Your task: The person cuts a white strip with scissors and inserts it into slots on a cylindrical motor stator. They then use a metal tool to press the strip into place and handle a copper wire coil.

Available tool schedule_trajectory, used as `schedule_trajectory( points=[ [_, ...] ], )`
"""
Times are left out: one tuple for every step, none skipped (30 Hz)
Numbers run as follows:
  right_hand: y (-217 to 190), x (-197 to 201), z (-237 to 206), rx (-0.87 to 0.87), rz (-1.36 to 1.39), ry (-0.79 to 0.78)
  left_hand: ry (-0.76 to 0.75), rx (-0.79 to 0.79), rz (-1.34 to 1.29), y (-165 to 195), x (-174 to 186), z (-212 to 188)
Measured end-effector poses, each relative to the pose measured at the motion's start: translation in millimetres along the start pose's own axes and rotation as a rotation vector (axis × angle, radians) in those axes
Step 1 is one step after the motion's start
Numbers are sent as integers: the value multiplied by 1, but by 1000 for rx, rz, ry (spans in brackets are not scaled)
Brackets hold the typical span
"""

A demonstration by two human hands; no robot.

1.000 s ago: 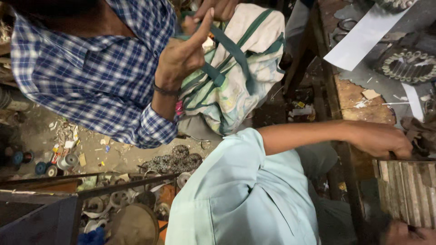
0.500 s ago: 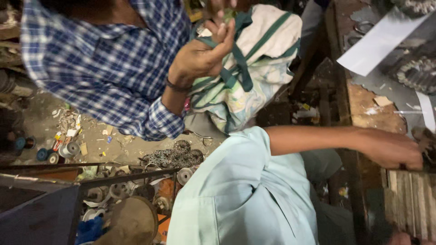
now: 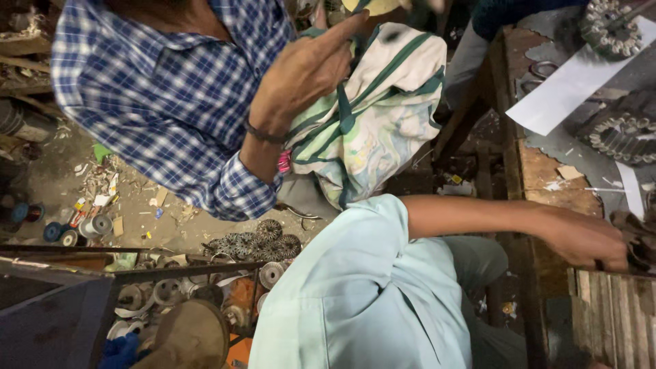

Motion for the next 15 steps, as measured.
schedule_trajectory(
  points=[
    [1, 1, -2, 5, 1, 1, 24, -36, -4, 1, 0, 0],
    [3, 1, -3, 9, 1, 1, 50, -71, -3, 1, 0, 0],
    [4, 0, -3, 18, 0, -2, 41, -35, -7, -4, -2, 2],
    [5, 1, -6, 23, 5, -5, 33, 1, -19, -8, -7, 5],
    [7, 1, -7, 22, 2, -7, 22, 33, -34, -11, -12, 8],
    [8, 1, -8, 21, 0, -5, -21, 80, -29, -17, -16, 9],
    [9, 1, -7, 20, 1, -6, -61, 128, -20, -21, -19, 10],
    [8, 1, -8, 25, 1, -7, -98, 177, -12, -25, -23, 10],
    [8, 1, -7, 32, -3, -8, -97, 177, 18, -25, -22, 10],
    [7, 1, -7, 33, -2, -5, -97, 176, 48, -25, -22, 9],
    [6, 1, -6, 33, 0, -5, -96, 179, 78, -25, -21, 8],
    [4, 1, -6, 40, -1, -8, -77, 166, 92, -23, -17, 7],
    [3, 1, -5, 43, 1, -12, -58, 153, 104, -21, -14, 6],
    [2, 2, -5, 46, 2, -14, -40, 139, 113, -18, -12, 6],
    [2, 2, -6, 44, 2, -16, -25, 107, 101, -15, -11, 5]
  ],
)
Point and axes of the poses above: each hand's wrist, its own z-axis towards the middle knuckle, its own x-axis out of the back of the hand, y = z × x, the point moved 8 cm from there along z, towards the middle knuckle, and after that the axes turned 9 degrees about x, right-handed, at the moved point
